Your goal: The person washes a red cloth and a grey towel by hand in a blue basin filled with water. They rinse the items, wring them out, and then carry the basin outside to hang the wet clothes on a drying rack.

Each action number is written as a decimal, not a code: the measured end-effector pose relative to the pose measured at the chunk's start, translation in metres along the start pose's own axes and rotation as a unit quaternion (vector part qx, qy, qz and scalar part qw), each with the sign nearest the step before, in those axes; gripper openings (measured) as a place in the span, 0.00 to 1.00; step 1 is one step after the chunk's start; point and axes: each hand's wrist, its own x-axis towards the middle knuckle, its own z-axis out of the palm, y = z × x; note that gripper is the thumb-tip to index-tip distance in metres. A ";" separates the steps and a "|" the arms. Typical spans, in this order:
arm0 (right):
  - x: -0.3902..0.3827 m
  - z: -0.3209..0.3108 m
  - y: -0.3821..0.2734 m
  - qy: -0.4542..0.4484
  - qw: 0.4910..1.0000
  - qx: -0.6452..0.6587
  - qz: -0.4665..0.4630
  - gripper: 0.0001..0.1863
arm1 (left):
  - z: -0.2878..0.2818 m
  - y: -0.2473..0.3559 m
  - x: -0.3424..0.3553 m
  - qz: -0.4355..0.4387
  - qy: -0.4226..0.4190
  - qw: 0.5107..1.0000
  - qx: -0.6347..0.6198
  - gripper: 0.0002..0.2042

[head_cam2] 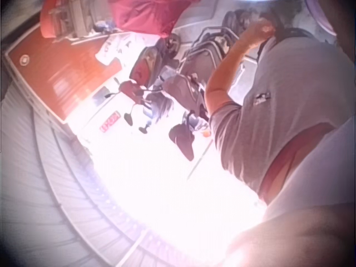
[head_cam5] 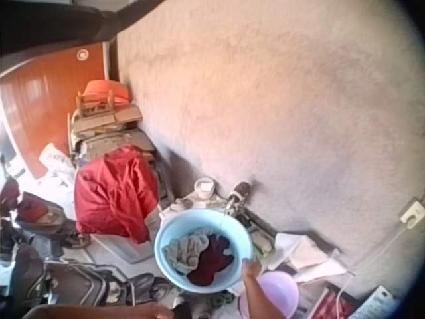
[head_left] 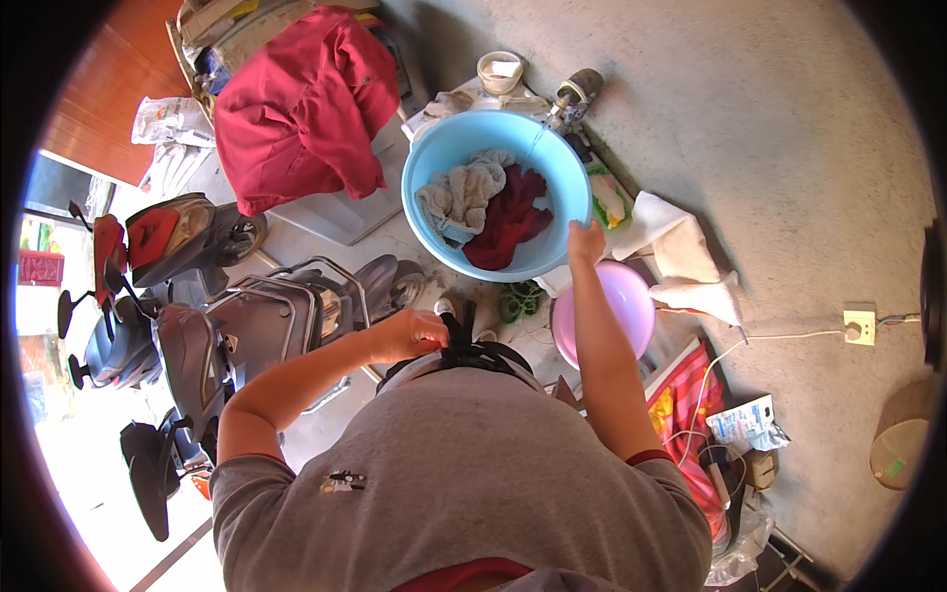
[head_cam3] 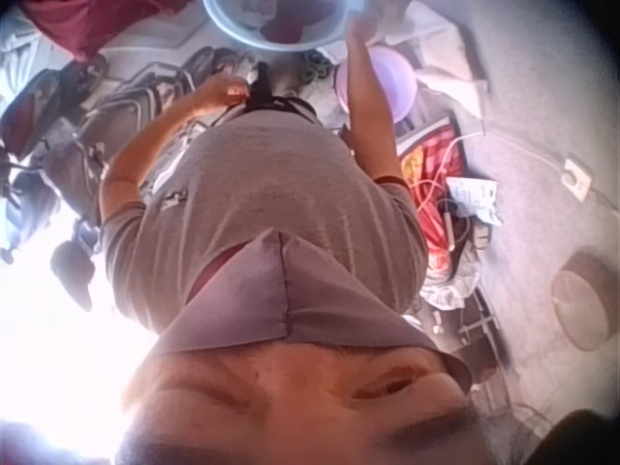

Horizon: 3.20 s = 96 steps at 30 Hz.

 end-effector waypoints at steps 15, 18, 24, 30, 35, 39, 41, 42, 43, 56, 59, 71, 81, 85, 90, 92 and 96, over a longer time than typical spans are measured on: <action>-0.005 -0.005 -0.005 0.007 0.999 -0.038 -0.001 0.21 | -0.071 -0.026 0.033 -0.186 0.283 0.941 0.017 0.17; -0.006 -0.003 -0.006 0.026 0.999 -0.035 -0.002 0.21 | -0.115 -0.085 0.084 -0.135 0.463 0.849 0.215 0.21; 0.002 0.003 0.001 0.003 0.999 -0.042 -0.005 0.22 | -0.180 -0.157 0.168 -0.337 0.448 0.800 0.213 0.29; -0.007 -0.002 -0.004 0.018 0.999 -0.035 0.010 0.22 | -0.184 -0.168 0.187 -0.405 0.409 0.810 0.118 0.28; -0.007 -0.002 -0.005 0.026 0.998 -0.057 -0.004 0.23 | -0.185 -0.163 0.189 -0.422 0.402 0.800 0.146 0.26; -0.003 -0.002 -0.007 0.022 0.995 -0.094 0.002 0.24 | -0.184 -0.159 0.190 -0.425 0.409 0.795 0.141 0.25; -0.011 -0.003 -0.011 0.029 0.996 -0.087 0.009 0.24 | -0.182 -0.163 0.187 -0.422 0.409 0.797 0.138 0.25; -0.014 -0.004 -0.015 0.032 0.996 -0.083 0.011 0.23 | -0.183 -0.165 0.186 -0.421 0.410 0.797 0.136 0.25; -0.015 -0.004 -0.018 0.032 0.995 -0.090 0.014 0.23 | -0.184 -0.167 0.185 -0.418 0.413 0.798 0.133 0.25; -0.020 -0.005 -0.025 0.034 0.991 -0.124 0.033 0.23 | -0.183 -0.159 0.184 -0.426 0.415 0.790 0.149 0.25; -0.021 -0.006 -0.022 0.034 0.992 -0.115 0.032 0.23 | -0.182 -0.159 0.183 -0.422 0.417 0.790 0.156 0.25; -0.019 -0.006 -0.020 0.029 0.994 -0.101 0.036 0.24 | -0.181 -0.159 0.182 -0.420 0.420 0.790 0.157 0.25; -0.018 -0.004 -0.017 0.033 0.993 -0.103 0.040 0.24 | -0.180 -0.157 0.181 -0.412 0.423 0.793 0.149 0.24; -0.014 -0.002 -0.011 0.033 0.994 -0.104 0.030 0.24 | -0.181 -0.160 0.182 -0.411 0.422 0.795 0.147 0.25; -0.017 -0.007 -0.019 -0.002 0.994 -0.097 0.040 0.23 | -0.181 -0.161 0.181 -0.405 0.426 0.796 0.144 0.24; -0.018 -0.001 -0.019 0.045 0.987 -0.151 -0.039 0.24 | -0.181 -0.158 0.180 -0.409 0.425 0.795 0.140 0.24; -0.030 -0.001 -0.050 0.128 0.884 -0.296 -0.338 0.28 | -0.181 -0.163 0.179 -0.406 0.434 0.793 0.135 0.24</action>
